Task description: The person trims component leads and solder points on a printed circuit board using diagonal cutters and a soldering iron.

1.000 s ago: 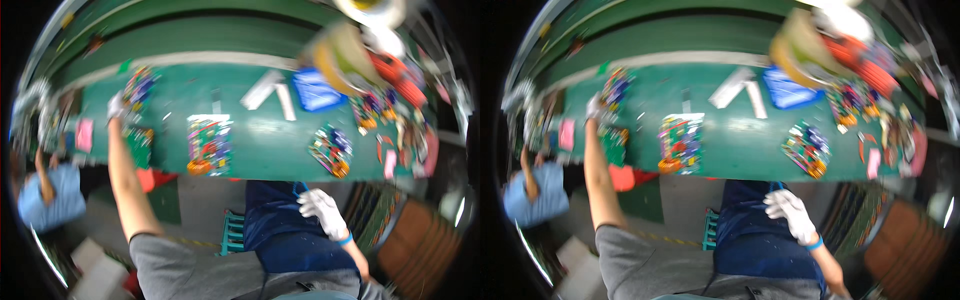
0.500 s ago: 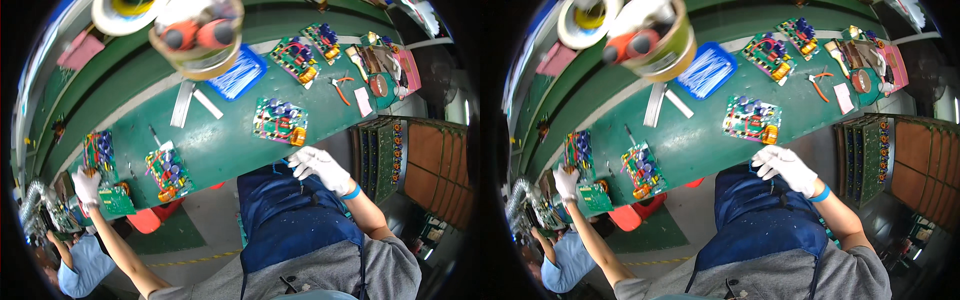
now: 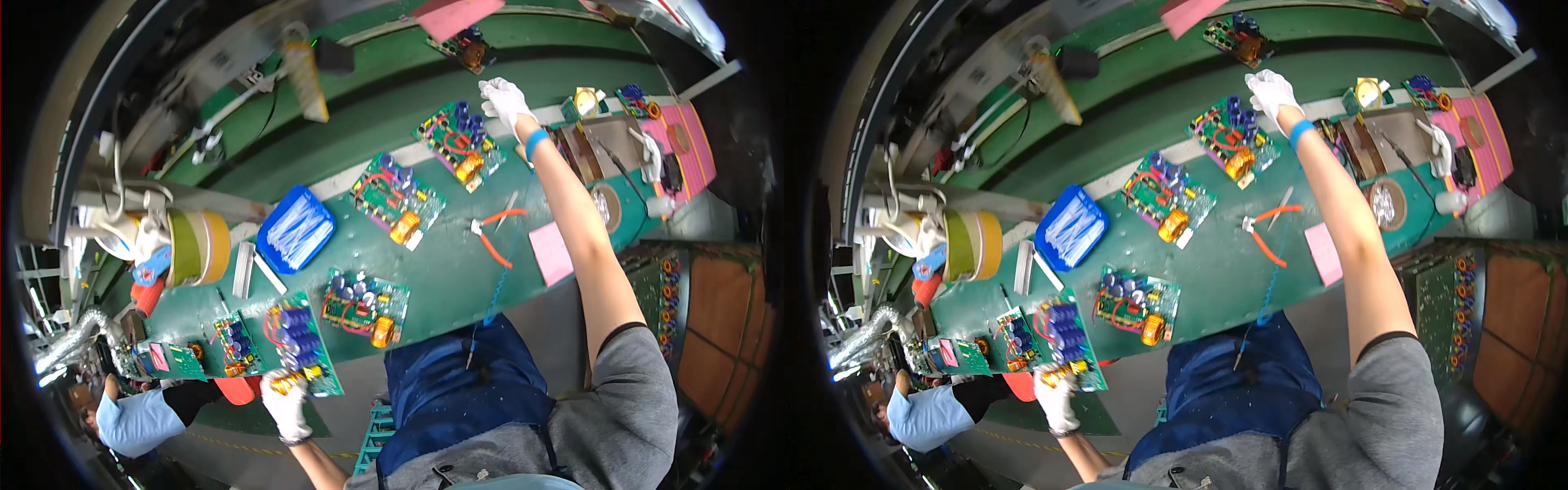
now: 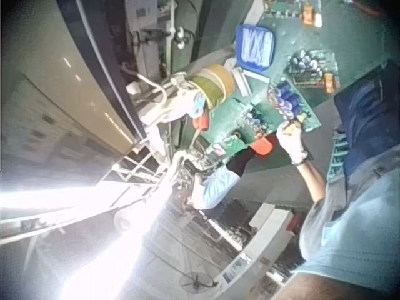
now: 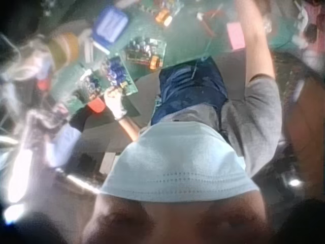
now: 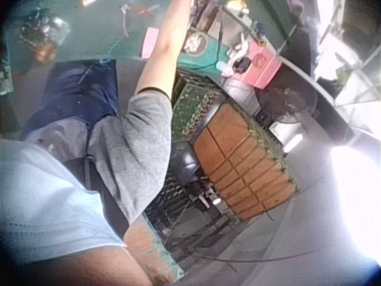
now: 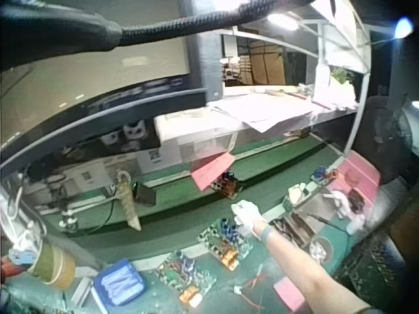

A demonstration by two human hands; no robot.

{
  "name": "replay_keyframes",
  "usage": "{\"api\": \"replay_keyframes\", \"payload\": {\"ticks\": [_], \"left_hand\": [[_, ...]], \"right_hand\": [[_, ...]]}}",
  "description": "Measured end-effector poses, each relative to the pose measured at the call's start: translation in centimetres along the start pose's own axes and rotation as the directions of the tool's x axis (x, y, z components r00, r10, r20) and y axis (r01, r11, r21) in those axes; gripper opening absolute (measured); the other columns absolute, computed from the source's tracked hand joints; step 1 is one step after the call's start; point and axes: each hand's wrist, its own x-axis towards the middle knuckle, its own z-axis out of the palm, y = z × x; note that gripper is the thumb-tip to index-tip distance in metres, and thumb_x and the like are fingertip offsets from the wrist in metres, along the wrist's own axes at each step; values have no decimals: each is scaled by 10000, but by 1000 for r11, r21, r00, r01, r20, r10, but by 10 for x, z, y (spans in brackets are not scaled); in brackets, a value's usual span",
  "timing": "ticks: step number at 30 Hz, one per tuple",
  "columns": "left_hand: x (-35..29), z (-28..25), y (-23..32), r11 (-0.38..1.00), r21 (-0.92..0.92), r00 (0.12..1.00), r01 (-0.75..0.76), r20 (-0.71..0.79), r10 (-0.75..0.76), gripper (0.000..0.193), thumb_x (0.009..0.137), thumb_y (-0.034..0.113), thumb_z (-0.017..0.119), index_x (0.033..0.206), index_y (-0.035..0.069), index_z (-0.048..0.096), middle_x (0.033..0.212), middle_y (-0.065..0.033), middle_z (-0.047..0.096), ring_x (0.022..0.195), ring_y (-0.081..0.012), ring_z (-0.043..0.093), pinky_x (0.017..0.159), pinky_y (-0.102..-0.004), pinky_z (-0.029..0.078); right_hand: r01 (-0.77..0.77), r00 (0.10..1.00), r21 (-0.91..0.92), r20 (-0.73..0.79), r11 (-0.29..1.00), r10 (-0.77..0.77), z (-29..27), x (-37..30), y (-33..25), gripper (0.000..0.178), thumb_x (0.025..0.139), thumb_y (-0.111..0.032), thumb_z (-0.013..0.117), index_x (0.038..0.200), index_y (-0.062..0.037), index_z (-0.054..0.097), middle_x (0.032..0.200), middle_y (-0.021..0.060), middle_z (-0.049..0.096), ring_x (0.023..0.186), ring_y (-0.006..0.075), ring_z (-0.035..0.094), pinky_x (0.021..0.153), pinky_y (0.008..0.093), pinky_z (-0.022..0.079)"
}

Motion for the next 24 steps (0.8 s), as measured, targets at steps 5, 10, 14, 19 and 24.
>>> {"api": "replay_keyframes", "payload": {"ticks": [5,10,14,19,24], "left_hand": [[-66,55,10,983,85,975,166,-164,-150,371,581,37,723,896,22,528,890,-52,549,771,-121,515,703,-270,474],[-89,62,-3,963,216,947,158,-309,-87,335,591,58,720,882,29,555,857,-52,536,751,-142,525,691,-277,474],[-113,73,30,961,260,918,92,-397,19,304,623,95,729,871,16,571,771,-53,559,698,-128,534,630,-274,469],[-98,52,-7,940,213,876,266,-461,-144,353,628,200,748,876,2,594,733,-64,565,664,-151,548,614,-299,471],[-45,55,-36,737,572,836,360,-549,18,469,596,296,761,980,82,598,957,-156,513,879,-301,556,771,-390,464]], "right_hand": [[32,950,-732,-189,681,-247,11,113,13,524,763,-373,563,1217,-132,461,1149,181,544,1055,393,538,844,454,472],[220,951,-766,31,604,-308,-7,220,65,643,705,-299,645,1297,-243,403,1304,162,419,1098,386,514,894,454,458],[361,870,-759,66,542,-488,21,219,75,527,778,-249,600,1275,-211,427,1195,177,523,1037,385,556,845,452,475],[395,898,-812,242,431,-367,20,167,26,528,687,-251,694,1149,-62,524,1015,218,618,953,359,595,805,400,477],[314,941,-366,240,876,-237,-35,80,-15,473,752,-263,706,1121,-29,523,899,74,611,779,134,597,673,262,492]]}}
